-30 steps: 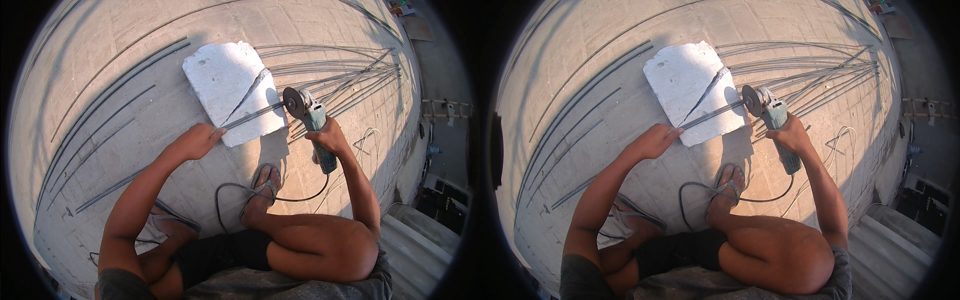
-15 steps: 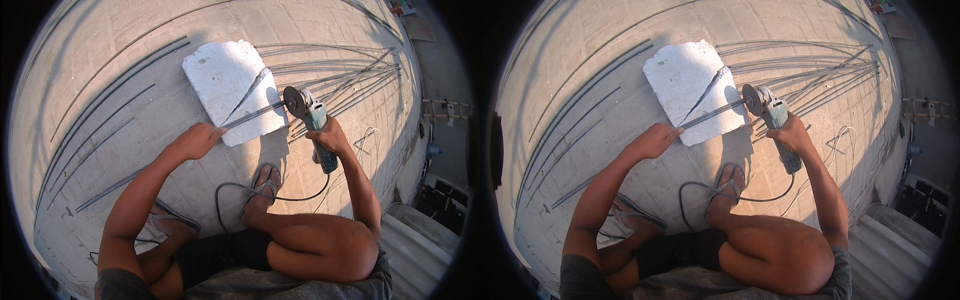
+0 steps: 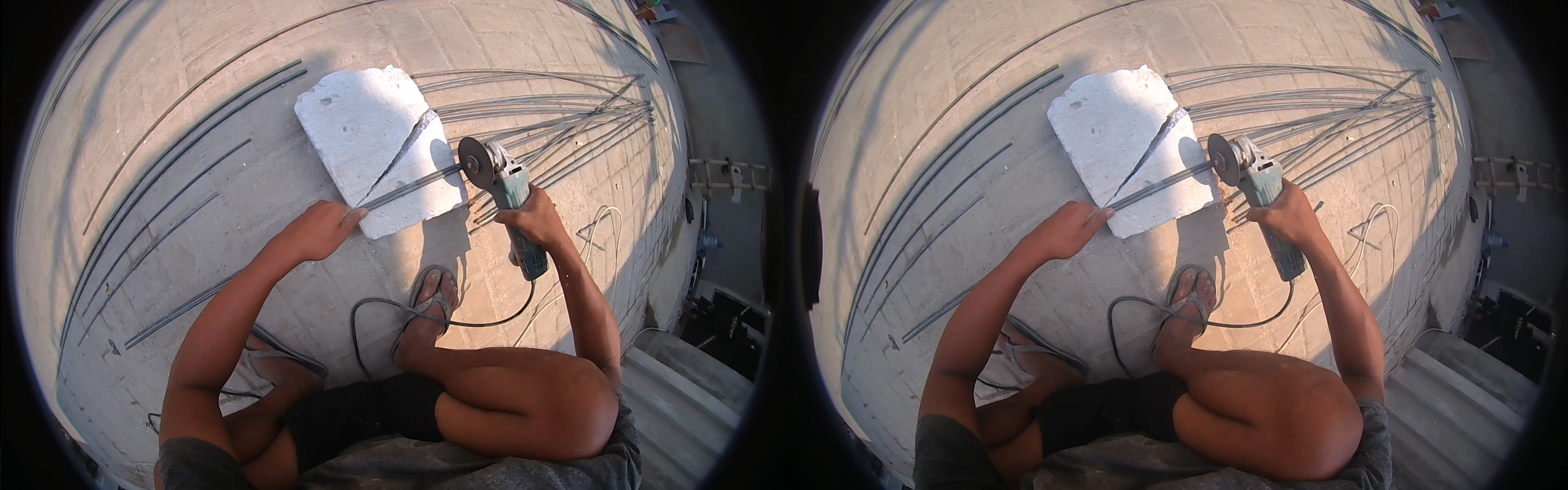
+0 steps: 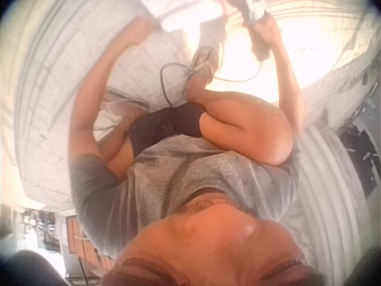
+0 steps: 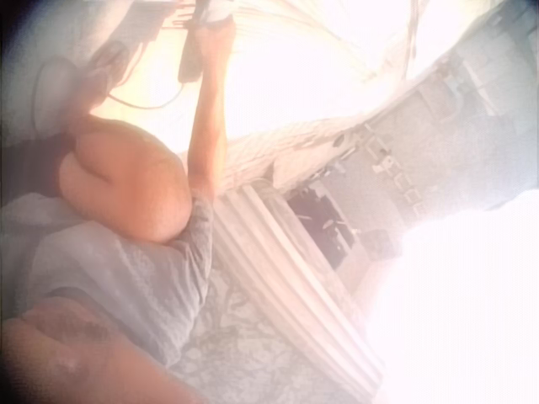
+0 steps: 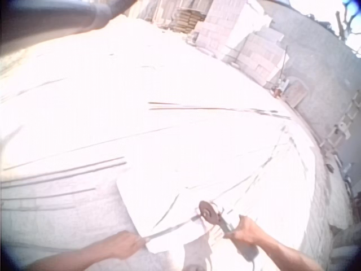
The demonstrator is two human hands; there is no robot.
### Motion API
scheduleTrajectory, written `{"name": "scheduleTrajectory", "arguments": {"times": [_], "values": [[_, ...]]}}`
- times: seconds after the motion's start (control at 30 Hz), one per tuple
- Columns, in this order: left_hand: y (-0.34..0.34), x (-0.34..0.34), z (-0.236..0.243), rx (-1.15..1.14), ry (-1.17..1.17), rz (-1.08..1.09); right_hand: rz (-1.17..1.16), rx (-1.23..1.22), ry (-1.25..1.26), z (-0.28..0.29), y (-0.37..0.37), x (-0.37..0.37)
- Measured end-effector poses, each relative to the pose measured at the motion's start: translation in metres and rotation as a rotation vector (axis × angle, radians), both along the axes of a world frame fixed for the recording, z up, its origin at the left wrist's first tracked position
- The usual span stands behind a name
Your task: The person sits on a concrete rooftop and uses an angle grinder to cut long metal rods. They position each rod on a white foam block, cut it, and then move the cut pieces aside.
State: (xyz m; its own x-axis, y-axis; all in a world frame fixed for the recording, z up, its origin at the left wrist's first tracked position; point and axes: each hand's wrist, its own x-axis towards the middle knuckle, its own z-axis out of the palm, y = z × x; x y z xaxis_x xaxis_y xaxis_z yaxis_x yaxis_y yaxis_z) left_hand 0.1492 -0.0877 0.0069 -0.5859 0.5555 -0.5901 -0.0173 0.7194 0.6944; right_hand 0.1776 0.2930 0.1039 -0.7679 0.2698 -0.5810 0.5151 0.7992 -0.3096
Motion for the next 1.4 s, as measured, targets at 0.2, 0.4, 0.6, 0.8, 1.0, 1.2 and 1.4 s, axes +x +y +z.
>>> {"name": "scheduleTrajectory", "arguments": {"times": [0.2, 0.4, 0.6, 0.8, 1.0, 1.2, 1.4], "values": [[0.0010, -0.0013, 0.0043, -0.011, -0.003, -0.015, -0.007, 0.007, 0.011, -0.0019, -0.0005, 0.0006], [0.0013, 0.0000, 0.0062, -0.013, -0.001, 0.004, -0.011, 0.015, 0.020, -0.0005, -0.0035, 0.0001], [0.0025, -0.0027, 0.0082, -0.020, -0.033, -0.010, -0.012, -0.013, 0.024, -0.0020, -0.0012, 0.0012], [0.0012, -0.0017, 0.0039, -0.018, -0.010, -0.021, -0.013, 0.005, 0.011, -0.0009, -0.0010, 0.0033], [0.0002, -0.0018, 0.0039, -0.013, -0.012, -0.019, -0.010, 0.034, -0.023, 0.0057, -0.0054, 0.0031], [0.0015, -0.0025, 0.0043, -0.023, -0.014, -0.025, -0.009, 0.033, -0.029, 0.0031, -0.0029, 0.0058], [0.0018, -0.0018, 0.0043, -0.022, 0.005, -0.022, 0.006, 0.035, 0.016, -0.0022, -0.0008, 0.0055]]}}
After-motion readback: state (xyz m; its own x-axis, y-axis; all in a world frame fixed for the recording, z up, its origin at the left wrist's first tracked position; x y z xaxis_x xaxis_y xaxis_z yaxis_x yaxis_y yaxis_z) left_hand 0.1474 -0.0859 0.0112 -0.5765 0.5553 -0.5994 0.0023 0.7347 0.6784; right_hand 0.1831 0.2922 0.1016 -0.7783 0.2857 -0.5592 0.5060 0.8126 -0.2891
